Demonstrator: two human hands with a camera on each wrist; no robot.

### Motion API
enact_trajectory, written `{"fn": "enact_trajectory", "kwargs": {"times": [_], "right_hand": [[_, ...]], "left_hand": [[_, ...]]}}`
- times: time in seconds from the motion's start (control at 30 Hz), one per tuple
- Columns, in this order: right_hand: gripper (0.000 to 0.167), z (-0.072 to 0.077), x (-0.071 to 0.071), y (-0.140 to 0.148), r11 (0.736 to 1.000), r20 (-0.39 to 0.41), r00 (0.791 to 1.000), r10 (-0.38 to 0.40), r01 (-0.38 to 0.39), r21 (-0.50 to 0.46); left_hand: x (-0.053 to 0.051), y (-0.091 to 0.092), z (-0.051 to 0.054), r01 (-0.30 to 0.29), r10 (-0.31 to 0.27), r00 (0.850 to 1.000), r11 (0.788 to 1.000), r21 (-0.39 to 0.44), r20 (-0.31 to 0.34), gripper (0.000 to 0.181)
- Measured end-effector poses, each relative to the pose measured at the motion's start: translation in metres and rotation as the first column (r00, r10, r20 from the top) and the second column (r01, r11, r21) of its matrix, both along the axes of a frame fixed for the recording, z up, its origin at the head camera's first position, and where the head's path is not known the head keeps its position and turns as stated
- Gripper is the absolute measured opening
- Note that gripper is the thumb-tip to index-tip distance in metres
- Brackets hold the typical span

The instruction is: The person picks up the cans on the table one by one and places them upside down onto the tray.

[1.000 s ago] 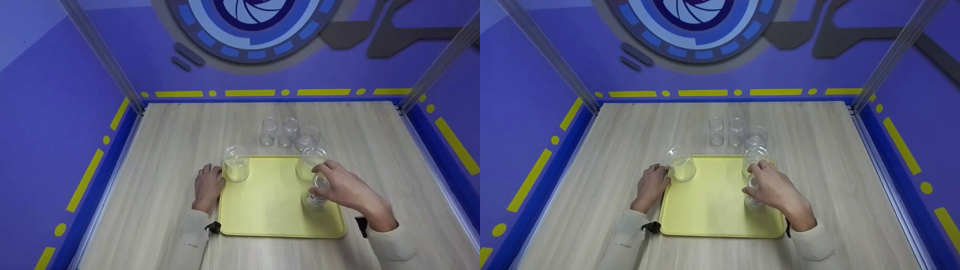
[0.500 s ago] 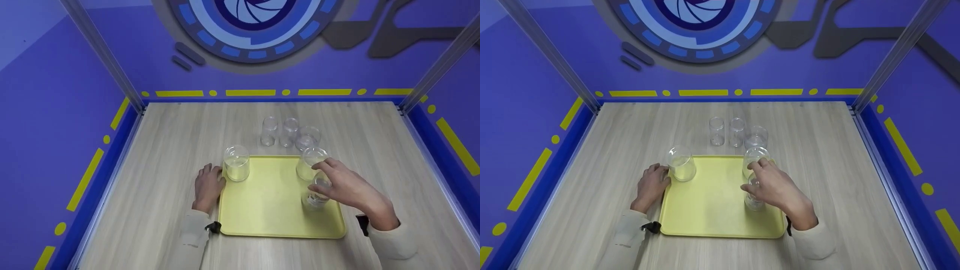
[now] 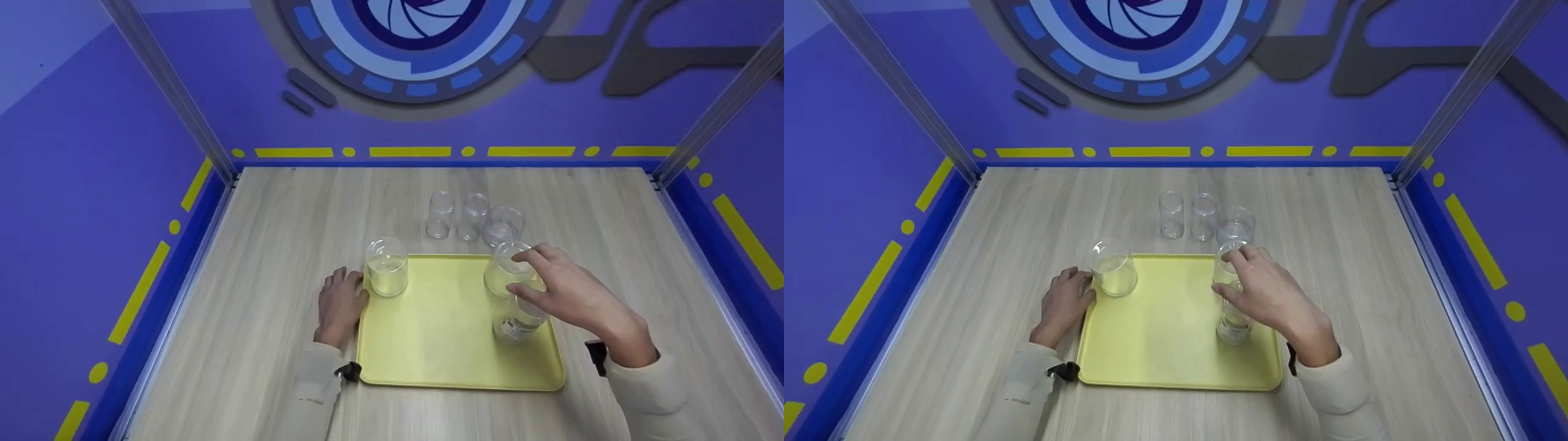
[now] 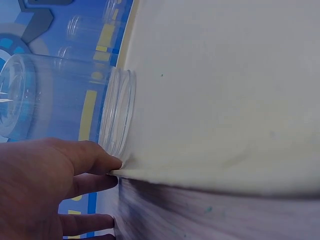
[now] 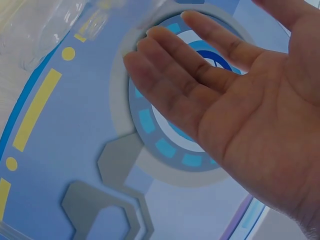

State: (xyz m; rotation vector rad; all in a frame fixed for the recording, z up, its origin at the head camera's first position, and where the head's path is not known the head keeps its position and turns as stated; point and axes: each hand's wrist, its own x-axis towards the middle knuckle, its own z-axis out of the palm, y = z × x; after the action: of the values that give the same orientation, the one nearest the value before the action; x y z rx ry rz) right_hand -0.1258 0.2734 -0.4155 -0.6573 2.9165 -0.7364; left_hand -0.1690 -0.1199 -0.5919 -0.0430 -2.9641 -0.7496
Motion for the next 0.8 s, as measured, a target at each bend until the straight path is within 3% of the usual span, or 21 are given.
{"fn": "enact_trajectory", "kwargs": {"times": [0.43,0.8], "right_hand": [[0.045,0.005,-0.013,0.004,1.0,0.013,1.0,-0.025,0.025,-0.002],[0.048,0.007,-0.029,0.008,1.0,-0.022,1.0,-0.02,0.02,0.009]], "left_hand": [[0.0,0.0,0.001,-0.006,0.006,1.0,1.0,0.014,0.026,0.035],[-0.001,0.0,0.0,0.007,-0.007,1.0,1.0,0.018,0.01,0.034]]}}
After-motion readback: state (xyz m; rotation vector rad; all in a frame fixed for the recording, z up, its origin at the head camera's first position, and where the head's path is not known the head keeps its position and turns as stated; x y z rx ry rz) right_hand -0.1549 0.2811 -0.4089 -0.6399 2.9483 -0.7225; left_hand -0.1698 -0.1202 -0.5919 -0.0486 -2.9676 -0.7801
